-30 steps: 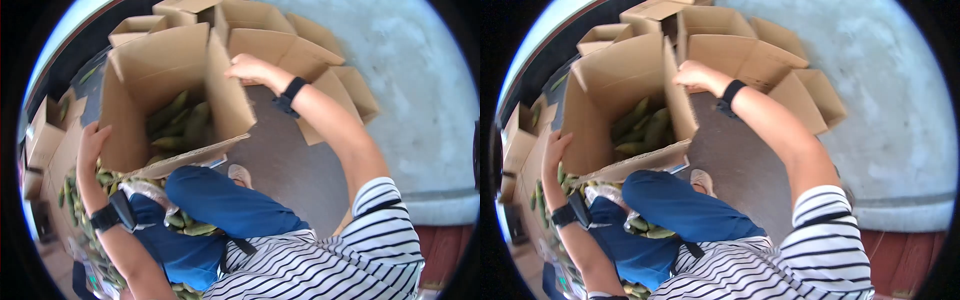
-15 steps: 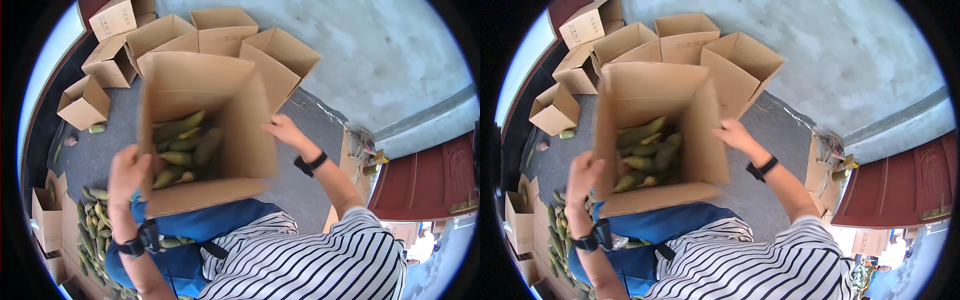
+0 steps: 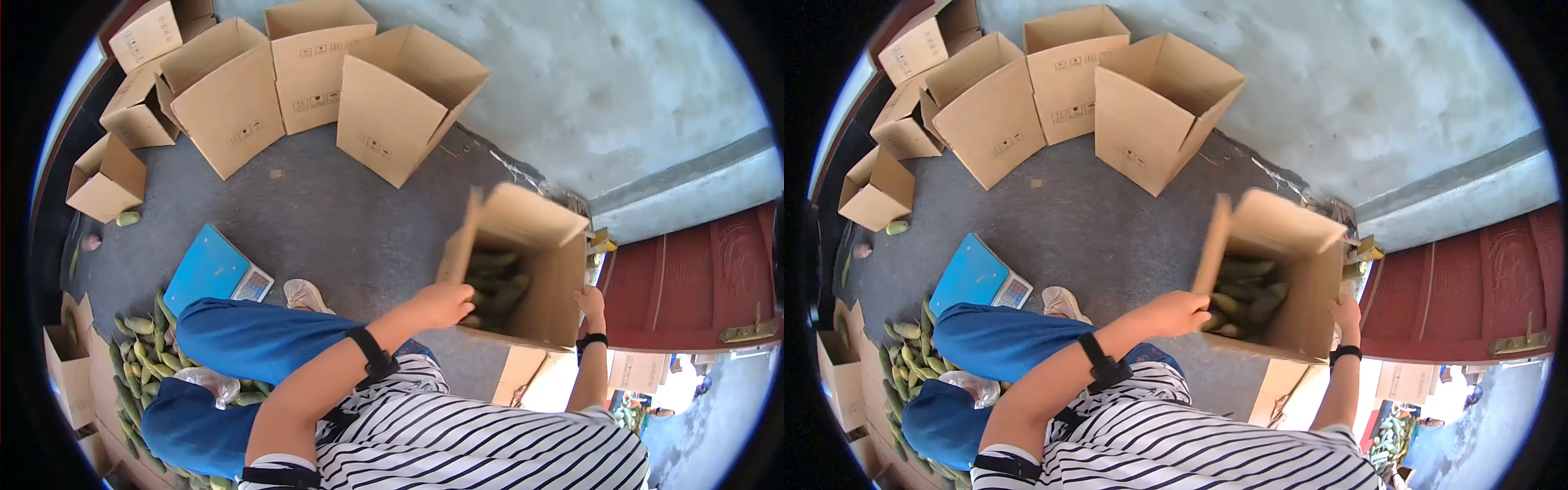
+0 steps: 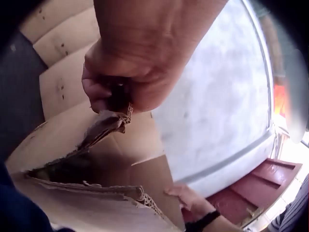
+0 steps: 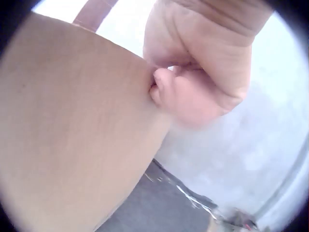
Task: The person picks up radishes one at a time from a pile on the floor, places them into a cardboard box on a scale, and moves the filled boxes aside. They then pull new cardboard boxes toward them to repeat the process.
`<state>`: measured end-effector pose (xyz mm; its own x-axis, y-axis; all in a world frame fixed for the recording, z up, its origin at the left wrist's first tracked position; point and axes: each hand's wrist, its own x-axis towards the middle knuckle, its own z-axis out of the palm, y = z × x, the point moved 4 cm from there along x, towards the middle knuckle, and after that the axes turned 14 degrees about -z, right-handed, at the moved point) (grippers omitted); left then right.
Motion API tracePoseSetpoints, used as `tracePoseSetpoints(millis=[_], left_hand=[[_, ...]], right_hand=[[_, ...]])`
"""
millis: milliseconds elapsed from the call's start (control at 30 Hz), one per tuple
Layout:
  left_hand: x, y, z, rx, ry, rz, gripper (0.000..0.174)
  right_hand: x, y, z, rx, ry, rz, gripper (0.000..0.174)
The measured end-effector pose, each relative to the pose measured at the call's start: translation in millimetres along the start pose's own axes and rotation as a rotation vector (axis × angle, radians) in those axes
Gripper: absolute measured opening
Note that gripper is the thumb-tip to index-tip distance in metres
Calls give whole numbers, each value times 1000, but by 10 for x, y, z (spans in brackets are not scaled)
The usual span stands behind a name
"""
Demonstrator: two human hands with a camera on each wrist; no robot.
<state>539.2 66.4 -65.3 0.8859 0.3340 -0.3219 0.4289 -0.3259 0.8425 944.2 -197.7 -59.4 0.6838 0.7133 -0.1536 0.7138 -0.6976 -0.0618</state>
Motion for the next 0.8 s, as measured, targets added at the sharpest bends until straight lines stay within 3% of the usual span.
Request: tracePoseSetpoints(millis=[67,133,200,233,267,367,467,500,533,633,667,733,800], left_hand=[[-207,235,-322,44,-72,-14,30],[-422,133,-705,58,102,-31,33],[-640,-117,-994,175,365,-51,34],[-780,-191,-1126,192,429,-95,35],[-961,-244,-1264,210,499,-146,35],[-1548,-398,-1586,15,595,-228,34],[-2353,-583,-1802,-24,800,-398,31],[-2667,-724,-1821,-83,925,-465,28],[-2999,-879,-1802,-144,1050,-532,25],[-4006,-1279,-1625,-274,1381,-671,22],[-4308,-1371,-1526,-245,1464,-719,21],[-4810,-1575,-1246,-315,1604,-765,21],[-5189,-1640,-1011,-325,1627,-870,22]], right_hand=[[-178,415,89,-355,84,137,40],[-118,-76,-363,-205,249,342,39],[549,46,-265,-560,284,-120,24],[661,-838,-645,-256,427,-254,24],[866,-1523,-806,-135,628,-508,23],[1323,-3323,-936,49,604,-725,20],[1892,-4502,-672,95,613,-1014,25],[2149,-4742,-526,4,595,-1020,41],[2301,-4950,-454,14,597,-1044,41],[2809,-5351,-172,-126,475,-851,67],[2863,-5436,-116,-128,484,-876,67],[2883,-5474,83,-93,218,-731,62],[2828,-5582,165,-152,146,-728,54]])
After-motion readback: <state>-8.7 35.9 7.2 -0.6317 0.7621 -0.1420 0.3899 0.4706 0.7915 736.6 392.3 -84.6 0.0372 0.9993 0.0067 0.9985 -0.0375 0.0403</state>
